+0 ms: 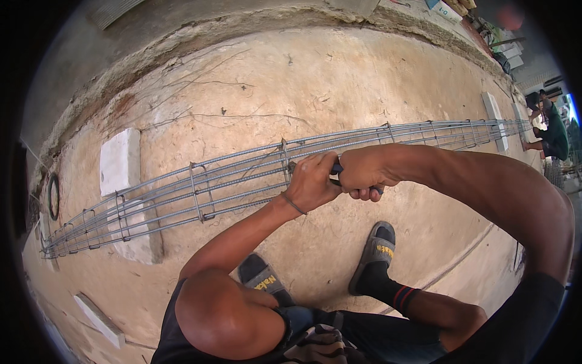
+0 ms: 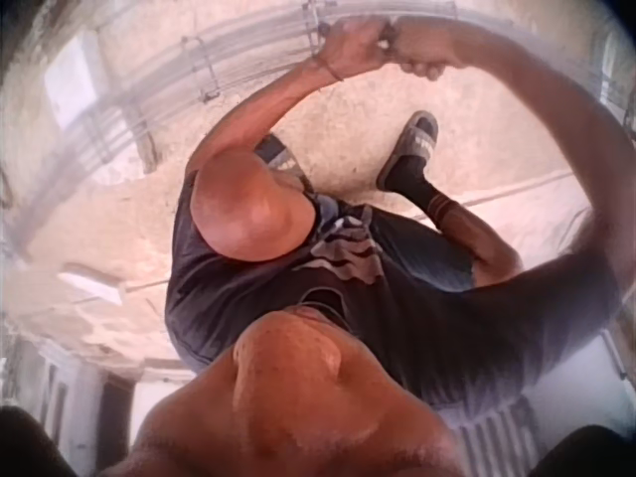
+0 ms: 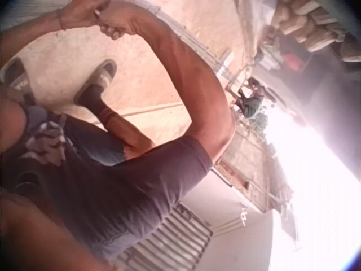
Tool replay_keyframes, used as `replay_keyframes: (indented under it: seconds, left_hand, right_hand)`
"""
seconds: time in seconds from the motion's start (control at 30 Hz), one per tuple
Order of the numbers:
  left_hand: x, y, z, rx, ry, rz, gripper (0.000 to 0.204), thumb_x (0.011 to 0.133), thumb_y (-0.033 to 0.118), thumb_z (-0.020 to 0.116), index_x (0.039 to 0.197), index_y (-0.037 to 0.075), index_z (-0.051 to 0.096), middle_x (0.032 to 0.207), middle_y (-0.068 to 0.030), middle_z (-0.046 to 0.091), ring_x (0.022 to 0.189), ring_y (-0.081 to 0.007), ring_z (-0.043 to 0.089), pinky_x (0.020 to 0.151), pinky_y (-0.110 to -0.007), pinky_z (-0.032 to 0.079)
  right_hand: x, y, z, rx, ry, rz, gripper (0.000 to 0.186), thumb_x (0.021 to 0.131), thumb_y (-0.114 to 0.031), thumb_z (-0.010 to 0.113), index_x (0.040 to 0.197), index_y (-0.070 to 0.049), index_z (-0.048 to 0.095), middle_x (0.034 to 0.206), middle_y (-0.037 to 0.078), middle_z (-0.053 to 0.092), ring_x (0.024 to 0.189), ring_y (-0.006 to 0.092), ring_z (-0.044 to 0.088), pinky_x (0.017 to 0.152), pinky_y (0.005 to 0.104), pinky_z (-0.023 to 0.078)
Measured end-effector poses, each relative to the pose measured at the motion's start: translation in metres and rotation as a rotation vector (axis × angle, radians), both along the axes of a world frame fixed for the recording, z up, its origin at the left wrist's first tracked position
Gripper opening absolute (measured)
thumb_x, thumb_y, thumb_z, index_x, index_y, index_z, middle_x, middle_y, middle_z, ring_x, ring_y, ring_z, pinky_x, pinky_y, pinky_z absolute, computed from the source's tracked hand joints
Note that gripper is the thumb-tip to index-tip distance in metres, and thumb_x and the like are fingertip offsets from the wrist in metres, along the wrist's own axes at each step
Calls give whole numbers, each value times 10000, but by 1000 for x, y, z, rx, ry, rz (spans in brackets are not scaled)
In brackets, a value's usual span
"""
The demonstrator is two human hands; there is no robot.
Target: The person prepares a rebar frame by tying lengths of rebar together using wire and pliers.
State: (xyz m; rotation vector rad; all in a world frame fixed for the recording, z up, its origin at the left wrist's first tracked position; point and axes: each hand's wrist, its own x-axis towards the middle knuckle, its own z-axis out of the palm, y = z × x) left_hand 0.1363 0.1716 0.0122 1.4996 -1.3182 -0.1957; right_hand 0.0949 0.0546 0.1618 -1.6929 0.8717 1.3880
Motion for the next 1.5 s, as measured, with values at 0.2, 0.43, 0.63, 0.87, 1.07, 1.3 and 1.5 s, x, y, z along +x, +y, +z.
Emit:
replay_keyframes:
  seconds: [0.2, 0.43, 0.63, 0.87, 1.07, 1.3, 1.5]
  left_hand:
    - [-3, 1, 35, 189, 284, 212, 625, 680, 143, 862, 1120, -26, 452, 989, -205, 646, 899, -375, 663, 768, -406, 528]
    - [1, 9, 12, 160, 241, 118, 610, 645, 140, 872, 1170, -5, 597, 905, -109, 680, 853, -257, 667, 765, -357, 537]
    - [-14, 8, 4, 71, 163, 185, 499, 619, 82, 839, 1073, 5, 646, 941, -118, 672, 906, -270, 665, 855, -367, 537]
    - [-96, 51, 1, -109, -79, -58, 747, 790, 63, 684, 1457, -24, 360, 1557, -228, 303, 1451, -395, 290, 1159, -515, 309]
    - [-88, 76, -82, 112, -351, -791, 158, 759, 88, 681, 907, 43, 648, 1064, -137, 658, 959, -264, 672, 776, -349, 544]
    - [18, 50, 10, -323, -118, 201, 223, 718, 100, 766, 849, 17, 605, 783, -89, 599, 629, -251, 596, 600, -303, 483]
    - [82, 34, -21, 222, 285, 169, 350, 838, 169, 763, 1117, -22, 675, 940, -105, 715, 778, -180, 657, 738, -283, 514]
  right_hand:
    - [-29, 17, 3, -845, -687, 1342, 256, 863, -98, 622, 1051, 48, 527, 857, 176, 605, 748, 244, 607, 574, 378, 456]
    - [-10, 18, 26, -658, -610, 986, 437, 781, -136, 729, 1101, 78, 523, 936, 259, 642, 854, 339, 671, 704, 447, 524]
    - [-8, -23, 4, 173, 51, -241, 350, 907, -131, 636, 1147, 115, 573, 1075, 295, 652, 876, 332, 698, 622, 422, 554]
    - [-6, -8, -4, -408, -426, 1043, 169, 836, -40, 643, 924, 103, 629, 808, 165, 598, 649, 219, 579, 556, 390, 514]
    - [-33, 6, 3, -1171, -846, 2063, 245, 884, -208, 612, 1014, 0, 621, 854, 55, 503, 792, 195, 486, 670, 341, 395]
    - [-41, 1, -10, -1151, -968, 1788, 307, 885, -275, 632, 1064, -30, 585, 902, 56, 483, 841, 180, 477, 698, 329, 375]
    - [-27, -9, -10, -1150, -927, 1811, 312, 866, -255, 665, 1060, -30, 570, 911, 54, 473, 907, 184, 473, 744, 327, 377]
